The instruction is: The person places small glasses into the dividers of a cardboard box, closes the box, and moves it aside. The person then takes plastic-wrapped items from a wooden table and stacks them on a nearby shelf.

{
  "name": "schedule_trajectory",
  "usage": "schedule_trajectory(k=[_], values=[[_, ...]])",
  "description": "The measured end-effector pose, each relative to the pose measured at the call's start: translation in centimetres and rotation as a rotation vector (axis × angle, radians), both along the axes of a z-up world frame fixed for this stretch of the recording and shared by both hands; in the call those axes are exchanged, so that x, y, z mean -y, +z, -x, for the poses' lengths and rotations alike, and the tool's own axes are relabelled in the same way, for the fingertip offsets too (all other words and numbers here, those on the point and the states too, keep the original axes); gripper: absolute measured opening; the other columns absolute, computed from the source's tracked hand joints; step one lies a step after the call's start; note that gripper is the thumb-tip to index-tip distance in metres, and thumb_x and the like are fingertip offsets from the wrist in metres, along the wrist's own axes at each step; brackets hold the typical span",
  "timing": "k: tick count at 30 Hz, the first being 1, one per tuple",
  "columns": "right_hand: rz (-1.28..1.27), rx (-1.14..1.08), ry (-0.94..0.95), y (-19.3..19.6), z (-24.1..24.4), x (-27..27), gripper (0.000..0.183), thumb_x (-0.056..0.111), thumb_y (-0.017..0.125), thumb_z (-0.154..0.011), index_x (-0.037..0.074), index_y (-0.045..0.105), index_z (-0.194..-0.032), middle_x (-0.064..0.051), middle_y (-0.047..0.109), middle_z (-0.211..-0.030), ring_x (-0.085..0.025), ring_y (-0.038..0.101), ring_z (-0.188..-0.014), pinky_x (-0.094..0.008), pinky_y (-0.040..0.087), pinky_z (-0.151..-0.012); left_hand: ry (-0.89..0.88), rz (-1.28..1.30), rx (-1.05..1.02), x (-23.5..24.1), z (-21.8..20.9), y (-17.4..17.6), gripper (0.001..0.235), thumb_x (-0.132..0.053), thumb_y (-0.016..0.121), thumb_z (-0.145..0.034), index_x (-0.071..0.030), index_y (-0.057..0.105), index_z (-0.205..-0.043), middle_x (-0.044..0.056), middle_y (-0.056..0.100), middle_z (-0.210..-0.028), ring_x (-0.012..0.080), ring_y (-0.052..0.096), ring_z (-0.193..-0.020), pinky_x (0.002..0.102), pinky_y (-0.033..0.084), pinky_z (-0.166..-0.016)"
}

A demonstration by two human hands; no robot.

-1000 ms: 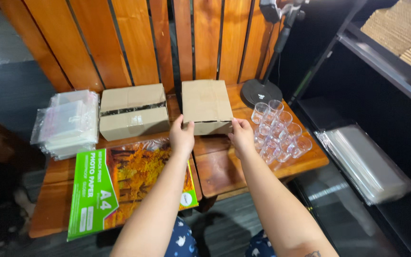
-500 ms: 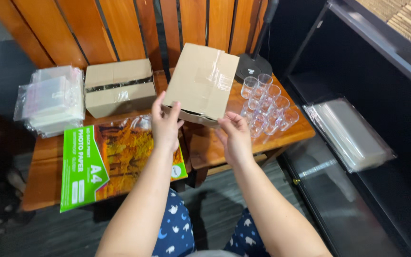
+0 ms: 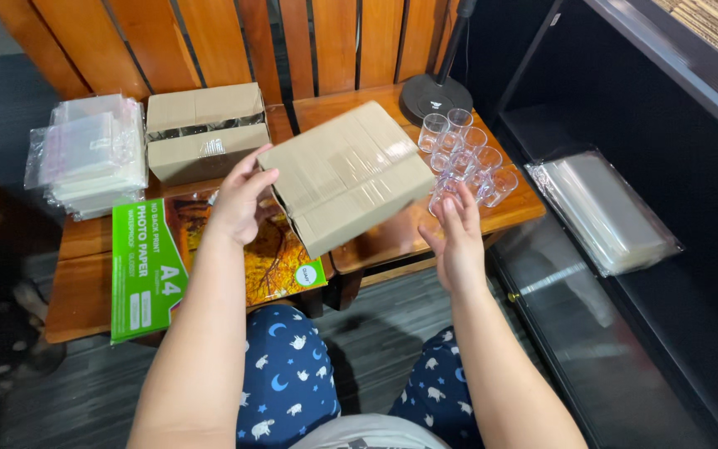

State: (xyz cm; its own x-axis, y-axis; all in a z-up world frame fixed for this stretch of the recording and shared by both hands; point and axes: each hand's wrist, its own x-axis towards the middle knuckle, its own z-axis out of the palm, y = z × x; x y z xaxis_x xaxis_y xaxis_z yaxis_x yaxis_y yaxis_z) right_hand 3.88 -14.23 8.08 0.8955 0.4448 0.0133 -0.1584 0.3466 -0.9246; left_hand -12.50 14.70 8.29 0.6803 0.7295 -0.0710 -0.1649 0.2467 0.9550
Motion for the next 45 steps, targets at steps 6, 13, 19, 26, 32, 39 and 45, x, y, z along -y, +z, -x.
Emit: schedule_trajectory(k=[6, 13, 19, 26, 32, 39, 45], values=[[0.091, -0.003, -0.081, -2.2, 0.6, 0.3, 0.043, 0.024, 0.059, -0.107, 0.013, 0.056, -0.149, -0.011, 0.054, -0.147, -0.025, 0.051, -0.141, -0.049, 0.054, -0.103, 0.047, -0.116, 0.055, -1.1, -3.7, -5.6, 0.061, -0.01, 0.08, -0.091, -0.012, 0.057, -0.147, 0.013, 0.052, -0.125, 0.0287, 0.054, -0.12, 0.05, 0.051, -0.104], [0.077, -0.018, -0.114, -6.5, -0.3, 0.0, 0.044, 0.012, 0.061, -0.106, 0.009, 0.053, -0.149, -0.014, 0.053, -0.146, -0.029, 0.064, -0.126, -0.045, 0.057, -0.101, 0.236, -0.201, -0.061, 1.2, -6.3, -7.3, 0.059, -0.031, 0.083, -0.095, -0.006, 0.056, -0.141, 0.02, 0.061, -0.137, 0.0305, 0.06, -0.13, 0.043, 0.053, -0.106], [0.17, 0.019, -0.09, -7.9, -0.3, 0.1, 0.048, 0.01, 0.061, -0.106, 0.006, 0.049, -0.153, -0.018, 0.051, -0.151, -0.031, 0.056, -0.137, -0.05, 0.051, -0.107, 0.221, -0.3, -0.171, 1.1, -6.8, -9.8, 0.059, -0.027, 0.08, -0.096, -0.005, 0.056, -0.146, 0.021, 0.063, -0.141, 0.0299, 0.062, -0.13, 0.04, 0.055, -0.106], [0.219, 0.067, -0.092, -9.9, -1.2, 0.8, 0.046, 0.007, 0.059, -0.107, 0.006, 0.051, -0.152, -0.018, 0.053, -0.149, -0.03, 0.054, -0.138, -0.048, 0.052, -0.106, -0.047, -0.291, -0.073, 4.4, -3.4, -5.4, 0.104, -0.005, 0.091, -0.074, -0.003, 0.032, -0.16, 0.031, 0.035, -0.162, 0.0457, 0.038, -0.147, 0.051, 0.038, -0.12], [0.268, 0.274, -0.155, -11.1, -1.6, 0.6, 0.053, 0.002, 0.064, -0.103, 0.011, 0.049, -0.154, -0.014, 0.051, -0.149, -0.024, 0.049, -0.139, -0.043, 0.052, -0.107, -0.101, -0.536, -0.462, 5.7, -3.3, -2.0, 0.11, -0.026, 0.096, -0.067, -0.021, 0.04, -0.162, 0.017, 0.021, -0.171, 0.0383, 0.02, -0.159, 0.052, 0.02, -0.128], [0.274, 0.495, -0.182, -9.6, -0.6, 0.7, 0.049, 0.0, 0.066, -0.1, 0.016, 0.061, -0.146, -0.01, 0.042, -0.153, -0.024, 0.044, -0.143, -0.04, 0.052, -0.11, -0.099, -0.766, -0.507, 6.4, -2.5, -0.7, 0.054, -0.029, 0.08, -0.089, -0.013, 0.066, -0.139, 0.015, 0.043, -0.158, 0.045, 0.044, -0.146, 0.058, 0.039, -0.118], [0.245, 0.433, -0.114, -11.1, -2.4, 0.4, 0.046, -0.004, 0.063, -0.1, 0.012, 0.061, -0.143, -0.01, 0.046, -0.146, -0.024, 0.05, -0.14, -0.04, 0.054, -0.108, -0.088, -0.817, -0.531, 3.6, -3.1, -1.7, 0.092, -0.039, 0.094, -0.069, -0.012, 0.055, -0.148, 0.015, 0.035, -0.161, 0.0446, 0.043, -0.146, 0.058, 0.038, -0.119]])
